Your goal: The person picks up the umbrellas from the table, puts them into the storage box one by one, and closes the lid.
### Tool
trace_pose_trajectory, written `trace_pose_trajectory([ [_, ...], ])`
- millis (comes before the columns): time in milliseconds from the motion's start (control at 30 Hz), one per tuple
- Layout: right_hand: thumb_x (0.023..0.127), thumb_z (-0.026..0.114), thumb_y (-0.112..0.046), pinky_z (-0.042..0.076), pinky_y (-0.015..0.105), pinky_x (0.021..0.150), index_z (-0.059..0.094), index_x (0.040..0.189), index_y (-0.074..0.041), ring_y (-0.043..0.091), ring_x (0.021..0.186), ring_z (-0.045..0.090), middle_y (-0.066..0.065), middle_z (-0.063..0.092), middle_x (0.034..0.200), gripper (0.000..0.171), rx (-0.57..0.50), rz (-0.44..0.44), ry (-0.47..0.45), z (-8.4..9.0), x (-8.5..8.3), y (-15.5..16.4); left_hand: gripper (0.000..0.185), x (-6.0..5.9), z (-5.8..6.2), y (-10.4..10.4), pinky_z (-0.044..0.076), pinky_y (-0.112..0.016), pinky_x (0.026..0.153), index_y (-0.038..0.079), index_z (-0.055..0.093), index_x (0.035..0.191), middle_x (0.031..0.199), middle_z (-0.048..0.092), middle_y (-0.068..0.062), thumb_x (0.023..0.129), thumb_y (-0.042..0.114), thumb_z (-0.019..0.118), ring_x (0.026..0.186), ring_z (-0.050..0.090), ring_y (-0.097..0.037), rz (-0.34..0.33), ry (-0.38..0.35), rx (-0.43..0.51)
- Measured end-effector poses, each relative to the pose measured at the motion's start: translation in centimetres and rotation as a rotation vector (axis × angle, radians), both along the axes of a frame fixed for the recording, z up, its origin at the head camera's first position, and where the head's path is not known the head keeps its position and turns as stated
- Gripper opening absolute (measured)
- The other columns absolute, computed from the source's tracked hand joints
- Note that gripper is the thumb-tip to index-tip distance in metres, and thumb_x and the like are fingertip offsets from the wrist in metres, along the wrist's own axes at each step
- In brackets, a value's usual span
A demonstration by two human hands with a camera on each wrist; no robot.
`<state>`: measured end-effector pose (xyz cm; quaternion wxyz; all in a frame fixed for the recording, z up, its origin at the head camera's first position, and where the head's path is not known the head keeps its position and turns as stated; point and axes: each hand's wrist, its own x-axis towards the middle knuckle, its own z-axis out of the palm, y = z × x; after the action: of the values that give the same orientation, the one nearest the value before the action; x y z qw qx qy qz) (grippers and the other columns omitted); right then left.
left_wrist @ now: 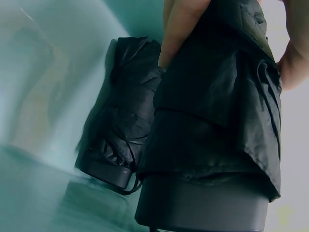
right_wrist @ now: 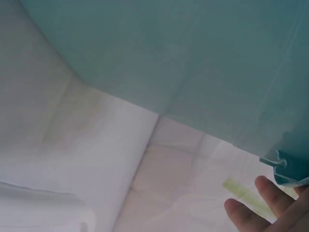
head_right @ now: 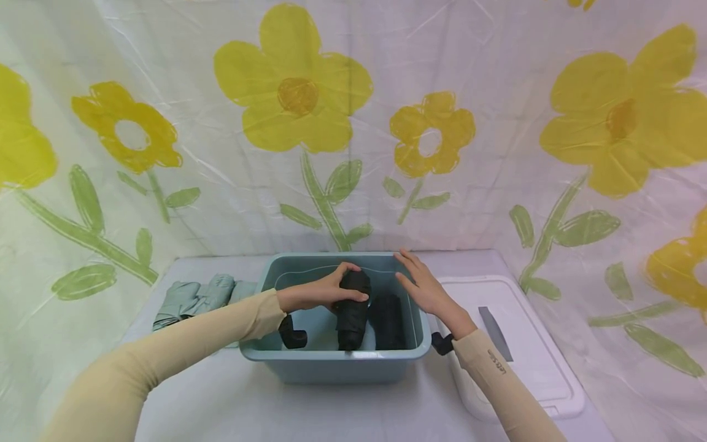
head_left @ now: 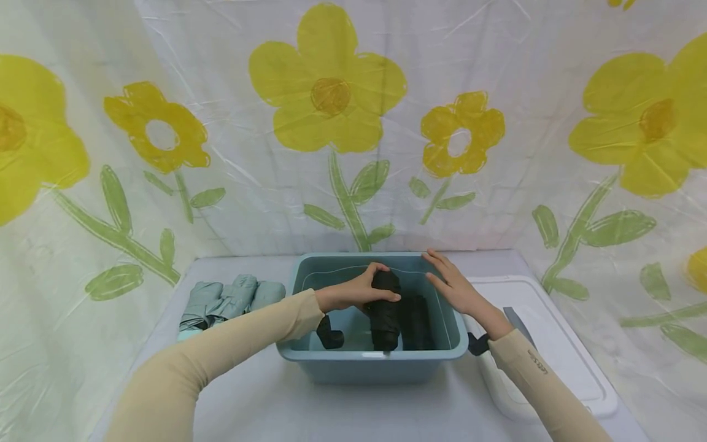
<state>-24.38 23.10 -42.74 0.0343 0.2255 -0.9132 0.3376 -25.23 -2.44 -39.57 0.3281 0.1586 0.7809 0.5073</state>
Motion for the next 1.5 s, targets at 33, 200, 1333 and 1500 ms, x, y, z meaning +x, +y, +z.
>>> trace_pose_trajectory([
  [33,0.100,0.040,-0.026,0.017,0.062,0.105,0.026,0.146,-0.006,0.039,0.138,0.016,0.016,0.017,0.152,0.052,-0.004,0.001,-0.002,0.0,0.0,0.0,0.068,-0.1,-0.1,0.2,0.054,-0.044,0.068,0.020,0.024,0.136,0.136,0.029,-0.018,0.084,0.030,0.067,0.106,0.053,-0.031,-0.006,0.000,-0.001],
  [200,0.100,0.039,-0.026,0.017,0.062,0.105,0.026,0.146,-0.006,0.039,0.138,0.016,0.017,0.017,0.152,0.051,-0.013,0.007,-0.002,0.1,-0.1,0.1,0.067,-0.2,-0.7,0.8,0.054,-0.043,0.070,0.019,0.023,0.137,0.138,0.027,-0.019,0.086,0.028,0.065,0.109,0.051,-0.032,-0.038,-0.002,-0.020],
  [1333,0.101,0.039,-0.026,0.015,0.064,0.104,0.027,0.146,-0.005,0.040,0.138,0.016,0.017,0.017,0.152,0.051,-0.051,0.020,-0.007,0.1,0.2,0.1,0.063,0.2,-6.9,3.6,0.042,-0.050,0.091,0.017,0.032,0.125,0.126,0.032,-0.027,0.079,0.029,0.073,0.115,0.040,-0.040,0.054,0.217,-0.209],
  [1500,0.101,0.038,-0.027,0.015,0.064,0.104,0.027,0.146,-0.006,0.040,0.138,0.015,0.018,0.017,0.152,0.051,-0.052,0.016,-0.006,0.0,0.1,0.2,0.064,0.3,-7.4,3.9,0.043,-0.049,0.090,0.017,0.032,0.125,0.125,0.033,-0.026,0.079,0.029,0.073,0.112,0.043,-0.040,0.068,0.252,-0.219],
])
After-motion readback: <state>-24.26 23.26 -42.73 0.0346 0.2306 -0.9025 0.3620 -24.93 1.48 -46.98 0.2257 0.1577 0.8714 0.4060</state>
